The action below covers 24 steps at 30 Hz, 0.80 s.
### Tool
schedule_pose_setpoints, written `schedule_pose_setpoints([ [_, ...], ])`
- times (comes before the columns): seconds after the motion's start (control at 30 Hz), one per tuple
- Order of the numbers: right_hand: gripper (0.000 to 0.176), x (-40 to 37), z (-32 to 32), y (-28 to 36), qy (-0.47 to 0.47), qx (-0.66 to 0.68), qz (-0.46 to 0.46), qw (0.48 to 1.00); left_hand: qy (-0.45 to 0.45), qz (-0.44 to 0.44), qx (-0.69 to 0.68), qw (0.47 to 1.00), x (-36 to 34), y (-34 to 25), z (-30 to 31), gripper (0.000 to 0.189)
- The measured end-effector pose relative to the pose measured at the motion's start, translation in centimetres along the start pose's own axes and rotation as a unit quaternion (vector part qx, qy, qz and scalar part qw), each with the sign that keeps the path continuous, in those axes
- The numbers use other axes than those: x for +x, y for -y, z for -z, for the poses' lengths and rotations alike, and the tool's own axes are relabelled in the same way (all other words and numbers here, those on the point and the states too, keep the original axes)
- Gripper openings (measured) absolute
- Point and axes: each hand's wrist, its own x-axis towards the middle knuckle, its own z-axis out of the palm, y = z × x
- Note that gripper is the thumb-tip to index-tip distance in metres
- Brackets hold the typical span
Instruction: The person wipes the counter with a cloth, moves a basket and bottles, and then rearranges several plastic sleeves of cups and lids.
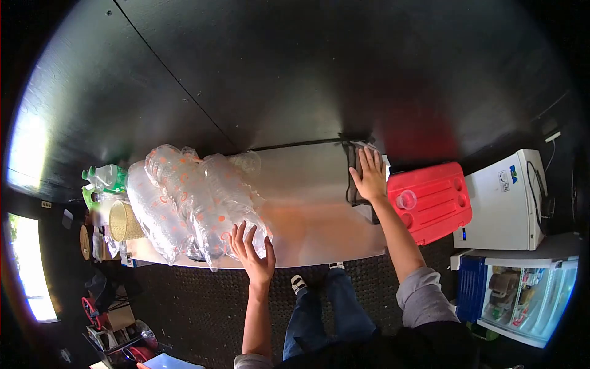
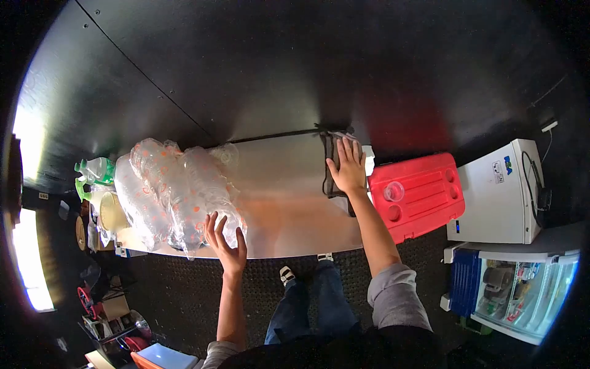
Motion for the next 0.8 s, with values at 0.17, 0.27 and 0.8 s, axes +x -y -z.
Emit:
schedule_pose_setpoints([
  [0.17,0.066,-7.7,1.0,2.1,-0.03,0.025,-0.144,0.989,0.013,-0.001,-0.023,1.0,-0.5,0.2,1.0,0.044],
  [0.27,0.066,-12.4,2.4,3.5,-0.003,-0.039,-0.142,0.989,0.029,-0.004,-0.036,0.999,-1.0,0.5,2.1,0.044],
  [0.8,0.064,-10.7,1.9,24.0,0.145,0.059,0.153,0.976,0.104,-0.032,-0.024,0.994,-4.9,3.8,5.8,0.049],
])
